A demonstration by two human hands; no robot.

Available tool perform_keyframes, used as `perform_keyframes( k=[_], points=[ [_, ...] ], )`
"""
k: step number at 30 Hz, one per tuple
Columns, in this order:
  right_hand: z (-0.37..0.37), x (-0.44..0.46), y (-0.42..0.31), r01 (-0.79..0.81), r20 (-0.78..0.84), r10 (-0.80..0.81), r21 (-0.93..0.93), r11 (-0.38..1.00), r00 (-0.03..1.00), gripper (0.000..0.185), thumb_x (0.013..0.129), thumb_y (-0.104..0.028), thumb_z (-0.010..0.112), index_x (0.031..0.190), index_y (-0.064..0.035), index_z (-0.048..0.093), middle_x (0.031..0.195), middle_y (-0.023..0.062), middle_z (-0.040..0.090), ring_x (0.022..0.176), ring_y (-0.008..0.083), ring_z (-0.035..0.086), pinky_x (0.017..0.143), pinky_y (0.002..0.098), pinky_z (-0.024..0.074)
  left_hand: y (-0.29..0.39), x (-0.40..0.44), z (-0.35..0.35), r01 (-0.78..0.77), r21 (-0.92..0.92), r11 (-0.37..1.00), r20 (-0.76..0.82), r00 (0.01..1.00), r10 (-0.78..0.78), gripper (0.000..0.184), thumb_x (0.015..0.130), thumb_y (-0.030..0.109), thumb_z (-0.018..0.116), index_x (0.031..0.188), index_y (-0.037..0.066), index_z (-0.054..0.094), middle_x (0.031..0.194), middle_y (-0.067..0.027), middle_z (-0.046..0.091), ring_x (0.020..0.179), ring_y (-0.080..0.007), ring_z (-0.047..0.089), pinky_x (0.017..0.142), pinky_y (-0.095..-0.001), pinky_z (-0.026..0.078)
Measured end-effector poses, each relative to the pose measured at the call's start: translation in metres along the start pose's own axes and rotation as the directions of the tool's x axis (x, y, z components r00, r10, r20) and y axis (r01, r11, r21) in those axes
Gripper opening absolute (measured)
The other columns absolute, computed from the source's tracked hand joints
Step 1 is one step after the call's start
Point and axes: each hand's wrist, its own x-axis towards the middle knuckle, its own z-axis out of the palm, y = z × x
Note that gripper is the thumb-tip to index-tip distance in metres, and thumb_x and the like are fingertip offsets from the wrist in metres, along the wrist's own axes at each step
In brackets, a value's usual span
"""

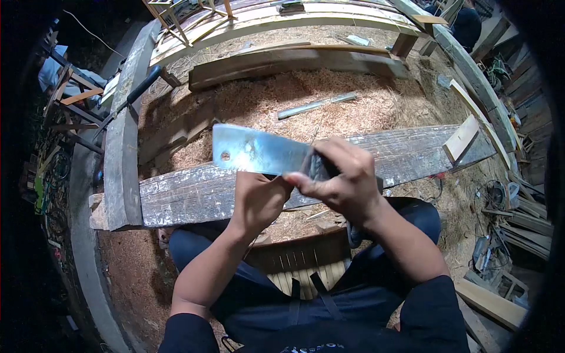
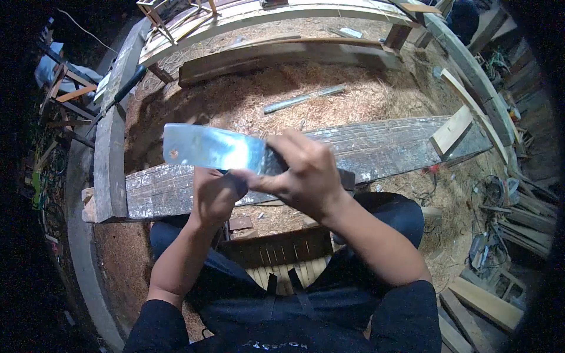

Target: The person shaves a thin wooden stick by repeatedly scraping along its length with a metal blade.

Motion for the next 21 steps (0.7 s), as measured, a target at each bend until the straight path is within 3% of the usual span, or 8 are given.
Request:
perform_keyframes(
  k=[2, 4, 6, 8, 10, 16, 18, 21],
  points=[
    [-0.005, 0.004, -0.003, -0.008, -0.004, 0.008, 0.019, 1.000, 1.000, 0.058, 0.083, -0.059, 0.072, 0.084, -0.0005, 0.068, 0.073, 0.0103, 0.058, 0.061, 0.0230, 0.062, 0.050, 0.0358, 0.0526, 0.006, 0.000, -0.009, 0.079, -0.034, 0.996, 0.056, 0.995, -0.077, 0.022, 0.098, 0.013, 0.065, 0.085, -0.004, 0.071, 0.064, 0.0003, 0.062, 0.056, -0.0050, 0.050, 0.049, -0.0243, 0.039],
    [-0.006, 0.007, -0.001, -0.077, -0.048, 0.081, 0.067, 0.995, 0.996, 0.054, 0.083, -0.056, 0.073, 0.085, -0.0027, 0.068, 0.074, 0.0103, 0.058, 0.062, 0.0228, 0.062, 0.049, 0.0357, 0.0522, 0.020, 0.008, -0.013, 0.533, -0.107, 0.839, 0.186, 0.840, -0.510, 0.019, 0.096, 0.011, 0.066, 0.086, -0.005, 0.071, 0.067, -0.0006, 0.064, 0.058, -0.0059, 0.052, 0.051, -0.0251, 0.042],
    [-0.005, 0.006, 0.000, -0.131, -0.067, 0.139, 0.117, 0.985, 0.988, 0.050, 0.083, -0.055, 0.073, 0.085, -0.0053, 0.069, 0.075, 0.0102, 0.059, 0.063, 0.0224, 0.062, 0.049, 0.0355, 0.0519, 0.017, 0.005, -0.010, 0.511, -0.096, 0.854, 0.177, 0.853, -0.490, 0.020, 0.096, 0.012, 0.066, 0.085, -0.004, 0.071, 0.064, 0.0002, 0.062, 0.057, -0.0054, 0.051, 0.049, -0.0250, 0.040],
    [-0.005, 0.005, -0.003, 0.019, -0.041, -0.018, 0.041, 0.999, 0.999, 0.046, 0.083, -0.054, 0.073, 0.083, -0.0079, 0.070, 0.075, 0.0096, 0.060, 0.063, 0.0222, 0.062, 0.048, 0.0349, 0.0508, 0.009, -0.001, -0.007, 0.094, 0.064, 0.993, 0.102, 0.990, -0.100, 0.025, 0.097, 0.014, 0.065, 0.080, -0.002, 0.071, 0.059, 0.0015, 0.059, 0.053, -0.0036, 0.047, 0.047, -0.0240, 0.035],
    [-0.007, 0.006, 0.000, -0.147, -0.016, 0.150, 0.101, 0.984, 0.989, 0.052, 0.082, -0.056, 0.073, 0.082, -0.0042, 0.069, 0.073, 0.0095, 0.059, 0.062, 0.0226, 0.063, 0.049, 0.0351, 0.0522, 0.019, 0.007, -0.006, 0.515, -0.094, 0.852, 0.136, 0.855, -0.501, 0.023, 0.097, 0.011, 0.064, 0.079, -0.003, 0.069, 0.060, 0.0008, 0.059, 0.054, -0.0036, 0.047, 0.047, -0.0247, 0.036],
    [-0.006, 0.004, -0.006, -0.063, -0.011, 0.064, 0.097, 0.993, 0.998, 0.059, 0.082, -0.057, 0.073, 0.081, 0.0019, 0.065, 0.072, 0.0099, 0.059, 0.061, 0.0236, 0.063, 0.049, 0.0375, 0.0531, 0.007, 0.000, 0.001, 0.079, 0.012, 0.997, -0.047, 0.996, -0.078, 0.024, 0.097, 0.011, 0.064, 0.079, -0.002, 0.070, 0.058, 0.0017, 0.058, 0.053, -0.0032, 0.046, 0.046, -0.0247, 0.032],
    [-0.005, 0.006, 0.001, -0.130, -0.051, 0.137, 0.125, 0.984, 0.989, 0.058, 0.082, -0.056, 0.073, 0.082, 0.0014, 0.066, 0.071, 0.0096, 0.058, 0.060, 0.0234, 0.062, 0.049, 0.0372, 0.0531, 0.018, 0.007, -0.009, 0.529, -0.024, 0.848, 0.146, 0.841, -0.521, 0.018, 0.095, 0.009, 0.066, 0.081, -0.003, 0.069, 0.061, -0.0004, 0.060, 0.056, -0.0059, 0.049, 0.049, -0.0271, 0.038],
    [-0.005, 0.004, -0.003, -0.045, -0.009, 0.045, 0.075, 0.996, 0.999, 0.051, 0.084, -0.058, 0.071, 0.084, -0.0071, 0.069, 0.072, 0.0094, 0.058, 0.060, 0.0221, 0.061, 0.047, 0.0339, 0.0513, 0.011, 0.002, -0.004, 0.142, 0.125, 0.982, 0.065, 0.986, -0.151, 0.015, 0.093, 0.008, 0.067, 0.086, -0.006, 0.069, 0.066, -0.0046, 0.066, 0.061, -0.0085, 0.057, 0.056, -0.0284, 0.046]
  ],
)
